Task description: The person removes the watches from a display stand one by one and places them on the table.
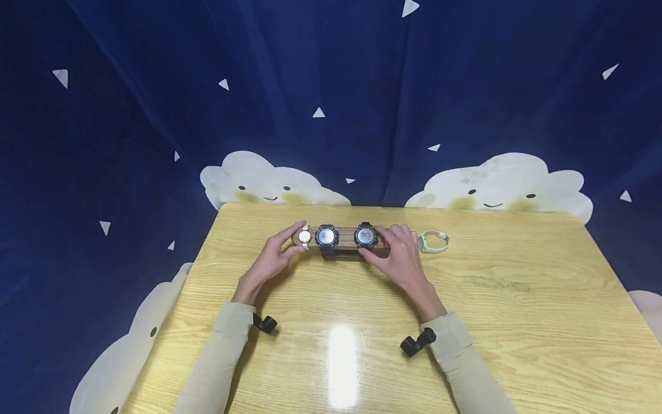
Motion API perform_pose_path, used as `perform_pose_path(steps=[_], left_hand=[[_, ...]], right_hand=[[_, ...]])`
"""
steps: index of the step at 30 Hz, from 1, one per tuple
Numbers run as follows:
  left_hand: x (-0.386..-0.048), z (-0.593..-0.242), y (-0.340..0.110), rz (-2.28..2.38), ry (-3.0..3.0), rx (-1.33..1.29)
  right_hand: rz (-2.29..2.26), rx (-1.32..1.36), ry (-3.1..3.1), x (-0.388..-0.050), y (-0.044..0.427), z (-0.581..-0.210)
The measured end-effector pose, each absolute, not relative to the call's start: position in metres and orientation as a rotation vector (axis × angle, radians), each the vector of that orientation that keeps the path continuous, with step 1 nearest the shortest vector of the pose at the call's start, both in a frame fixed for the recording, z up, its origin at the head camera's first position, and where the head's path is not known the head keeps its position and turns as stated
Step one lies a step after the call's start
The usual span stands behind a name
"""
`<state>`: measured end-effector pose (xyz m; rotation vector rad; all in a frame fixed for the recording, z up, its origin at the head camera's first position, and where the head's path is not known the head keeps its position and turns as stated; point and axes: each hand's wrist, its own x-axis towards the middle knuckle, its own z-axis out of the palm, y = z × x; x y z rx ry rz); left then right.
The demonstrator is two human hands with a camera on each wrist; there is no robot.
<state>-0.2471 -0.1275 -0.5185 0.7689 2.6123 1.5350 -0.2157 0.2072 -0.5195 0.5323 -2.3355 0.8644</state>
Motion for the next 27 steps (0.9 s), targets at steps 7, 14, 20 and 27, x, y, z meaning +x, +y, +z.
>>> perform_pose_path(steps=[7, 14, 20, 27], left_hand=[[-0.2479, -0.5185, -0.1262, 1.54, 2.599, 0.763], [-0.2474, -0.5186, -0.1267, 1.535, 2.611, 0.749], [-0.2467, -0.5183, -0.1264, 1.536, 2.606, 0.747], [-0.2474, -0.5186, -0.1269, 1.531, 2.617, 0.763]], right_hand=[[0.854, 0.481, -2.365, -0.2138, 0.2049, -0.5208], [0.892, 0.467, -2.383, -0.213, 0.2025, -0.5194], [0.938, 0.473, -2.381, -0.2113, 0.2026, -0.5181], [0.965, 0.494, -2.379, -0.2119, 0.2044, -0.5144]])
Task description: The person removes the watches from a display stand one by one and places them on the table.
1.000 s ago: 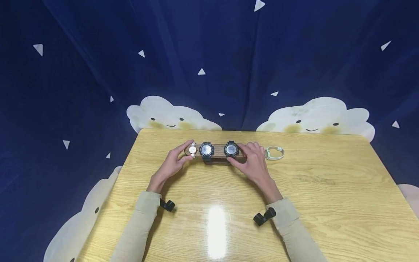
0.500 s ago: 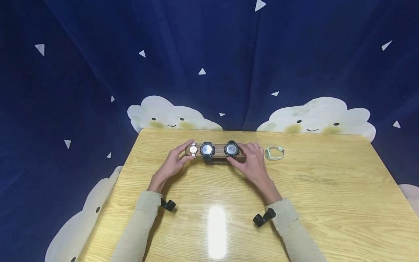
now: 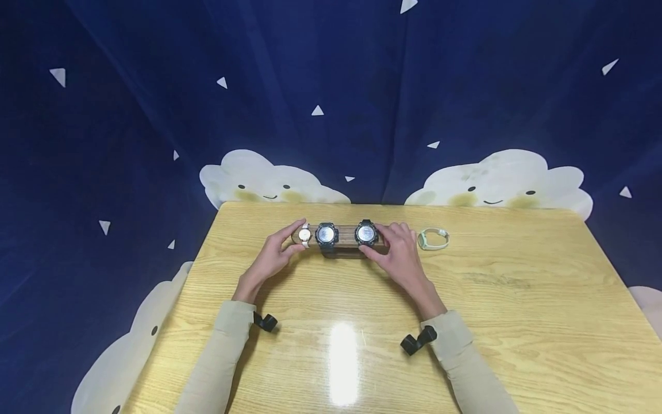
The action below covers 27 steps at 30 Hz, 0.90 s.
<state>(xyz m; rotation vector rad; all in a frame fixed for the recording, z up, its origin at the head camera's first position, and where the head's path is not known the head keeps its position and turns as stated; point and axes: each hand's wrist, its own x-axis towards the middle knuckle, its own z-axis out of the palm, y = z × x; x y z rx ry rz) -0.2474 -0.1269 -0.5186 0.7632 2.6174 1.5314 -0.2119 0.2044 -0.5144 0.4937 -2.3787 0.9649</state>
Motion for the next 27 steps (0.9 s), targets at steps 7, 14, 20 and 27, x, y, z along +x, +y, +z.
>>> perform_pose_path(steps=[7, 14, 20, 27], left_hand=[[-0.2471, -0.5182, -0.1269, 1.529, 2.608, 0.74], [-0.2477, -0.5186, -0.1266, 1.517, 2.614, 0.729], [-0.2477, -0.5185, -0.1268, 1.526, 2.61, 0.736], [-0.2473, -0.5178, -0.1267, 1.522, 2.608, 0.744]], right_hand=[[0.992, 0.507, -2.359, -0.2122, 0.2058, -0.5121], [1.015, 0.492, -2.374, -0.2124, 0.209, -0.5119], [1.012, 0.505, -2.366, -0.2124, 0.2109, -0.5101], [1.006, 0.5, -2.386, -0.2124, 0.2133, -0.5105]])
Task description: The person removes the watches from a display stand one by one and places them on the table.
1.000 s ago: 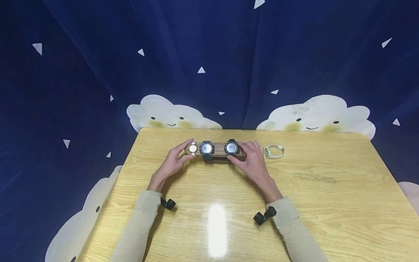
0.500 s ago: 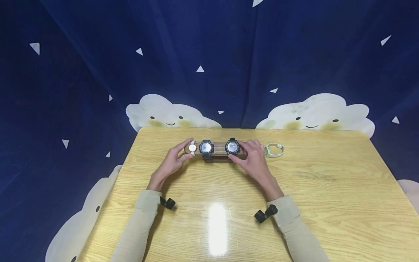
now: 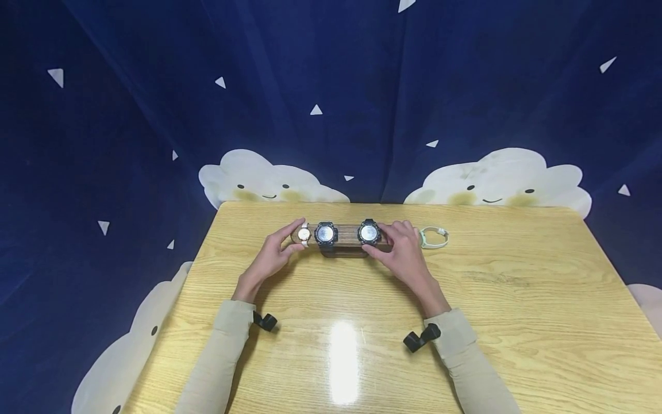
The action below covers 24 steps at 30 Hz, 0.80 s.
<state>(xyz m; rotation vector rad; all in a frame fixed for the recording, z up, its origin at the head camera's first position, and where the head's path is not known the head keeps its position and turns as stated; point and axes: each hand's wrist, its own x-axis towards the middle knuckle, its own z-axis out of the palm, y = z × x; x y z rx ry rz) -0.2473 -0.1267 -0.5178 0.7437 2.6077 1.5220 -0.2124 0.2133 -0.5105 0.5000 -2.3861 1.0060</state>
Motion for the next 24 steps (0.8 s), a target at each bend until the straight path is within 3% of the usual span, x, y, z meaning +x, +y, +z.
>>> perform_pose_path(steps=[24], left_hand=[[-0.248, -0.52, -0.127, 1.562, 2.598, 0.784]], right_hand=[[0.999, 0.515, -2.381, -0.214, 0.226, -0.506]])
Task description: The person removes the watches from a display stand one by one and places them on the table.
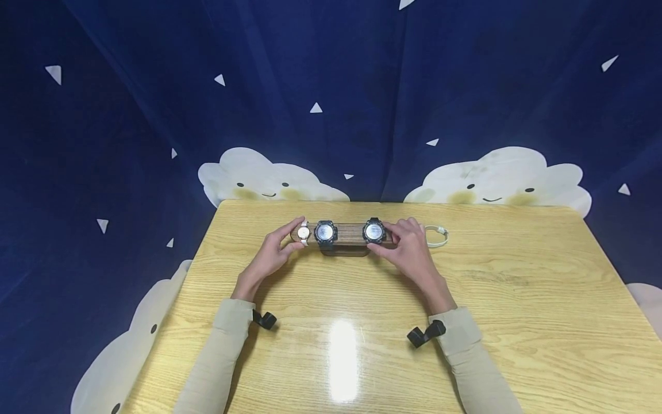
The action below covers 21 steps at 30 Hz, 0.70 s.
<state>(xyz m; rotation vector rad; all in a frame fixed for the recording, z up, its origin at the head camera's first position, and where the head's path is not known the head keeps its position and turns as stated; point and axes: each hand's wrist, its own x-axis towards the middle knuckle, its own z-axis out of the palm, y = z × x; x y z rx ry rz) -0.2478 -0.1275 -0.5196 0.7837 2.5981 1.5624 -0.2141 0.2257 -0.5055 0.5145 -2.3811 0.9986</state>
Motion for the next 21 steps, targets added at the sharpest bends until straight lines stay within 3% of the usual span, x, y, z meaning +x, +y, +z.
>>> perform_pose_path(steps=[21], left_hand=[[-0.2473, -0.5166, -0.1274, 1.54, 2.605, 0.762]], right_hand=[[0.984, 0.516, -2.359, -0.2113, 0.2344, -0.5072]])
